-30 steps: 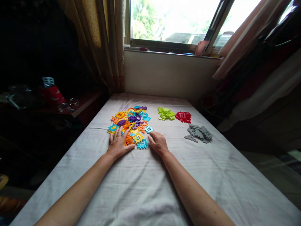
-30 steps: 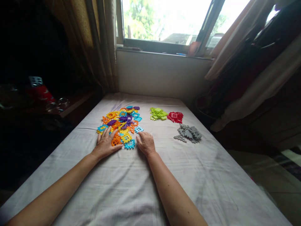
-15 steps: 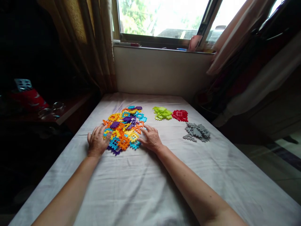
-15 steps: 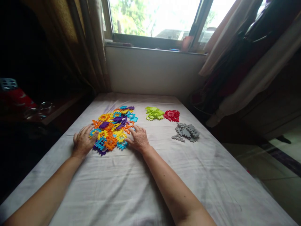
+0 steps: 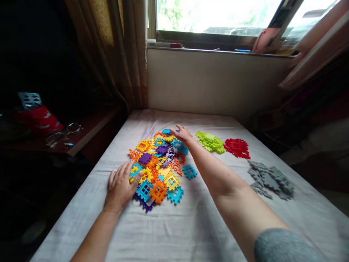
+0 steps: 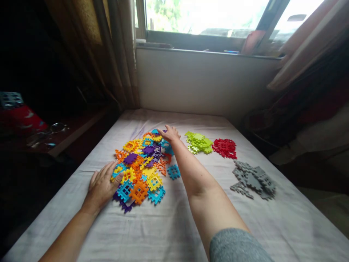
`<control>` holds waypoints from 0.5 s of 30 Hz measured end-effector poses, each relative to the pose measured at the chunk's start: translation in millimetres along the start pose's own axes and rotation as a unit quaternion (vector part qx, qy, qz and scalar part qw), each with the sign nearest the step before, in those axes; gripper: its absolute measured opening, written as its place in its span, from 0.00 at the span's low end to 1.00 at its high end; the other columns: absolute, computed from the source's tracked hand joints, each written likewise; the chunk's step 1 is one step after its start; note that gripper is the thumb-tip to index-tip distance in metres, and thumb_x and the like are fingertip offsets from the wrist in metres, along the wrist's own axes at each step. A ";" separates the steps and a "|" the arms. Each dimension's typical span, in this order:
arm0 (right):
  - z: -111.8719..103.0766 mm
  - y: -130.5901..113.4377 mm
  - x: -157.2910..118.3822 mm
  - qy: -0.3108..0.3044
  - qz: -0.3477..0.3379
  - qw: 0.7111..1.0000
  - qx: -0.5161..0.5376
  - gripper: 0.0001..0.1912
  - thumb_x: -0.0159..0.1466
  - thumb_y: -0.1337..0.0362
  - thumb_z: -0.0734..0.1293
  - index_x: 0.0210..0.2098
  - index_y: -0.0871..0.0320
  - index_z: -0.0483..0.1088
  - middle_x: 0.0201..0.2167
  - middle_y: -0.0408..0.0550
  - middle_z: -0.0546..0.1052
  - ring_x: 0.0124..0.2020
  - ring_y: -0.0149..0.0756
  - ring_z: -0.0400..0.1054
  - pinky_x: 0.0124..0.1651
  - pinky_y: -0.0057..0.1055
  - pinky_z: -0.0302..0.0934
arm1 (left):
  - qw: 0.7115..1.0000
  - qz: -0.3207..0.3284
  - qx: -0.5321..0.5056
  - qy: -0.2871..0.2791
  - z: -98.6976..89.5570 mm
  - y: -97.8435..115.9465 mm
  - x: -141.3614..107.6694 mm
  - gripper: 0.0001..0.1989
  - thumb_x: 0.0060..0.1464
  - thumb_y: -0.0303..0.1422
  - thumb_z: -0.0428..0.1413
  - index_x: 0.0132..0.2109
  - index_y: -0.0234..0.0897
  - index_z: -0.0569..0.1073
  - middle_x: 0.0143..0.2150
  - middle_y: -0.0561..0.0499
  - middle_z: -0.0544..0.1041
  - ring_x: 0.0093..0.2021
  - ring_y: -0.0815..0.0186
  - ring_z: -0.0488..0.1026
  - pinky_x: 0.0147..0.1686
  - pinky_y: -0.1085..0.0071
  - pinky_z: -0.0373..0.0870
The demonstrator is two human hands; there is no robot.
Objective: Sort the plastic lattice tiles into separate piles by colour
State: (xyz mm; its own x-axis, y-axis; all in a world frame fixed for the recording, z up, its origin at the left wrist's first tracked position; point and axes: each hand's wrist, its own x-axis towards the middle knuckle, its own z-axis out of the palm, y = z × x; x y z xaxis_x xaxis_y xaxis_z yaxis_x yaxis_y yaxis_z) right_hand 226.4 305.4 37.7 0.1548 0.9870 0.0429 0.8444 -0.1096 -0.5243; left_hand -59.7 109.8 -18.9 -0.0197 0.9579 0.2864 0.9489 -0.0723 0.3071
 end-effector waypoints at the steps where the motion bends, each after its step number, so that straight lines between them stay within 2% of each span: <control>1: 2.7 -3.9 10.5 -0.016 0.013 1.000 -0.001 0.40 0.63 0.36 0.59 0.67 0.52 0.61 0.66 0.62 0.62 0.65 0.59 0.58 0.63 0.60 0.54 | 1.000 0.000 0.008 -0.001 -0.1 0.3 -0.9 0.33 0.63 0.52 0.41 0.66 0.40 0.64 0.68 0.40 0.65 0.68 0.52 0.60 0.67 0.48 0.52; 4: 14.4 -15.3 30.4 -0.065 0.020 0.997 -0.023 0.42 0.60 0.33 0.60 0.64 0.51 0.65 0.63 0.62 0.67 0.63 0.61 0.61 0.60 0.63 0.55 | 0.999 0.000 0.029 -0.013 -0.3 1.8 -2.8 0.34 0.62 0.53 0.44 0.67 0.39 0.63 0.70 0.39 0.61 0.70 0.51 0.56 0.67 0.47 0.49; 7: 24.7 -27.6 31.6 -0.103 -0.021 0.992 -0.063 0.37 0.56 0.34 0.65 0.55 0.50 0.74 0.57 0.57 0.75 0.59 0.58 0.65 0.58 0.56 0.60 | 0.998 0.000 0.041 -0.038 -1.1 3.8 -3.7 0.35 0.61 0.54 0.45 0.68 0.38 0.62 0.71 0.39 0.60 0.71 0.51 0.54 0.68 0.46 0.46; 11: 22.6 -38.8 6.8 -0.159 -0.096 0.982 -0.035 0.24 0.60 0.43 0.67 0.47 0.52 0.79 0.45 0.51 0.81 0.49 0.47 0.73 0.51 0.38 0.66 | 0.998 -0.007 0.043 -0.055 -3.7 6.5 -2.6 0.36 0.61 0.54 0.45 0.70 0.40 0.58 0.72 0.39 0.59 0.72 0.51 0.52 0.68 0.45 0.45; 13: 12.9 -40.1 -13.4 -0.209 -0.150 0.966 0.007 0.18 0.63 0.49 0.67 0.43 0.54 0.80 0.39 0.47 0.83 0.43 0.40 0.75 0.46 0.30 0.66 | 0.997 -0.013 0.043 -0.065 -5.3 8.0 -1.6 0.37 0.61 0.54 0.45 0.70 0.39 0.57 0.72 0.38 0.57 0.72 0.52 0.51 0.68 0.45 0.45; 15: -0.1 -39.9 -34.2 -0.264 -0.206 0.942 0.035 0.14 0.63 0.53 0.68 0.40 0.54 0.81 0.38 0.43 0.83 0.41 0.37 0.76 0.44 0.25 0.66 | 0.997 -0.020 0.041 -0.068 -6.5 9.5 -0.8 0.38 0.61 0.54 0.45 0.70 0.37 0.56 0.73 0.37 0.55 0.73 0.51 0.50 0.69 0.45 0.44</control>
State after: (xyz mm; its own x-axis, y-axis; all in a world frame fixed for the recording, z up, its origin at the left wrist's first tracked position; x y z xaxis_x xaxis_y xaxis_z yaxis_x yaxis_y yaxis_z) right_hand 187.4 276.0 57.2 -0.4697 0.8675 -0.1638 0.7384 0.2844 -0.6114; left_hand -52.7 106.5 -10.4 -0.0194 0.9889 0.1474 0.9710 -0.0165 0.2385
